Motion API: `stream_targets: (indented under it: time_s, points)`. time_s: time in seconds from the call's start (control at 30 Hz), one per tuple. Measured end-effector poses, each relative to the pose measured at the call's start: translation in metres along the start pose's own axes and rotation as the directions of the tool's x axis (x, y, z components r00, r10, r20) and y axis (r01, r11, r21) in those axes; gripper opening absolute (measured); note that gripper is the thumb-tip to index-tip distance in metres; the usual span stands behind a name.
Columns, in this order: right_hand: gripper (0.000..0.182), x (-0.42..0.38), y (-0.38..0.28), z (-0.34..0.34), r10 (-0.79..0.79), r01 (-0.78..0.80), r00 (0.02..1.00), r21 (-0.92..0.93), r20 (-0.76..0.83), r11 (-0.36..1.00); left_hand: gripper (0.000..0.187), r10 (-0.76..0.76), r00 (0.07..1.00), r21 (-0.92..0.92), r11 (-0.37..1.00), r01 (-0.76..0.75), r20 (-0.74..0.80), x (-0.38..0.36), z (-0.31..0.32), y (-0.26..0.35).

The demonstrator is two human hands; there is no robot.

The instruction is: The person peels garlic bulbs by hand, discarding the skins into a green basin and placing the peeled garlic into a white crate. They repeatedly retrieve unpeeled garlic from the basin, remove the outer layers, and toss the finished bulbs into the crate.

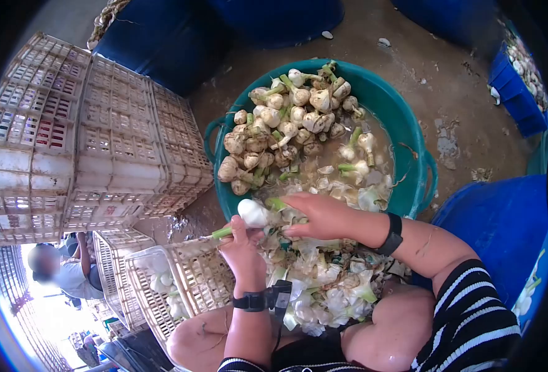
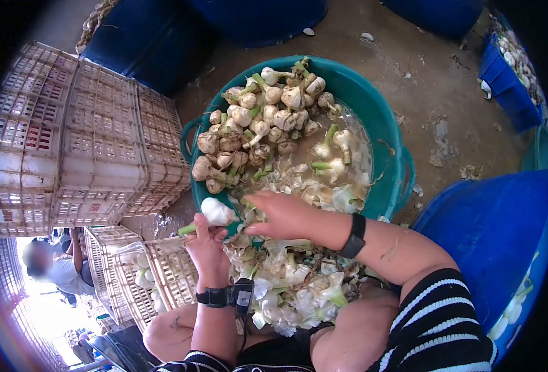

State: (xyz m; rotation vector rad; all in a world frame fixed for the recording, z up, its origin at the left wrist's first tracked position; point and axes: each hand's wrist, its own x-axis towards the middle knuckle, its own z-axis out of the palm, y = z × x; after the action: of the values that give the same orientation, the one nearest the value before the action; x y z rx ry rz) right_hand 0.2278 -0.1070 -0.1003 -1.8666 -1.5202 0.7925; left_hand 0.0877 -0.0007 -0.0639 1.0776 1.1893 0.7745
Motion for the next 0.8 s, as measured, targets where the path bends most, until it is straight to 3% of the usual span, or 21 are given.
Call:
stream_targets:
  time_s: [0.03,0.07,0.13,0.17,0.23,0.3,0.37,0.43,0.53,0.57,0.6,0.63,0.7,0.73,0.77,0.8]
  points:
    - [0.047,0.005,-0.008,-0.003,-0.029,0.103,0.968,0.293,-0.248,0.951,0.025,-0.069,0.997,0.016,0.998,0.069,0.036,-0.003,0.003,0.001]
    - [0.047,0.008,-0.012,-0.002,-0.026,0.101,0.968,0.288,-0.251,0.952,0.027,-0.081,0.996,-0.094,0.992,0.084,0.038,-0.006,0.011,-0.002]
    - [0.037,0.012,-0.015,0.004,-0.082,0.268,0.892,0.374,-0.444,0.888,0.028,-0.096,0.995,-0.085,0.992,0.097,0.027,-0.007,0.013,-0.003]
    - [0.037,0.011,-0.010,0.002,-0.081,0.269,0.890,0.376,-0.448,0.887,0.030,-0.110,0.994,-0.074,0.991,0.110,0.006,-0.008,0.013,-0.002]
    - [0.026,0.007,0.007,-0.006,0.225,-0.037,0.908,0.467,-0.354,0.884,0.029,-0.102,0.995,-0.100,0.990,0.103,0.008,-0.009,0.011,0.002]
    - [0.020,0.006,0.009,-0.007,0.211,-0.062,0.924,0.418,-0.320,0.906,0.026,-0.021,0.998,-0.029,0.999,0.020,-0.054,-0.010,0.012,0.002]
    - [0.017,0.005,-0.023,-0.021,0.213,-0.066,0.963,0.618,-0.166,0.783,0.024,0.064,0.997,0.039,0.997,-0.063,-0.046,-0.013,0.014,-0.003]
    - [0.018,0.003,-0.035,-0.024,0.229,-0.075,0.954,0.586,-0.194,0.807,0.022,0.150,0.988,0.101,0.984,-0.146,-0.029,-0.018,0.019,-0.007]
    - [0.020,0.011,-0.015,-0.004,0.063,0.058,0.925,0.302,-0.374,0.951,0.020,0.177,0.984,0.064,0.982,-0.176,-0.010,-0.021,0.017,-0.002]
    - [0.023,0.009,0.001,-0.002,0.185,-0.089,0.944,0.327,-0.274,0.941,0.020,-0.027,1.000,-0.165,0.986,0.026,-0.003,-0.019,0.010,0.001]
    - [0.025,0.005,0.015,-0.002,0.306,-0.237,0.937,0.335,-0.168,0.912,0.020,-0.223,0.973,-0.379,0.897,0.226,0.052,-0.017,0.003,0.004]
    - [0.025,0.000,0.029,0.005,0.298,-0.230,0.940,0.335,-0.167,0.914,0.020,-0.217,0.975,-0.381,0.898,0.218,0.046,-0.013,-0.003,0.004]
    - [0.025,-0.005,0.052,0.017,0.257,-0.257,0.955,0.019,-0.152,0.966,0.020,-0.333,0.938,-0.477,0.812,0.336,0.095,-0.006,-0.012,0.002]
    - [0.026,-0.004,0.021,-0.003,0.230,-0.238,0.964,-0.052,-0.131,0.970,0.020,-0.294,0.955,-0.438,0.853,0.284,0.045,-0.012,-0.006,0.004]
    - [0.025,0.000,-0.004,-0.014,0.203,-0.171,0.964,0.185,-0.170,0.968,0.020,-0.303,0.952,-0.434,0.853,0.291,0.043,-0.018,-0.001,0.004]
    - [0.025,0.006,-0.021,-0.020,0.186,-0.085,0.958,0.403,-0.218,0.911,0.021,-0.194,0.981,-0.301,0.937,0.176,-0.031,-0.022,0.005,0.003]
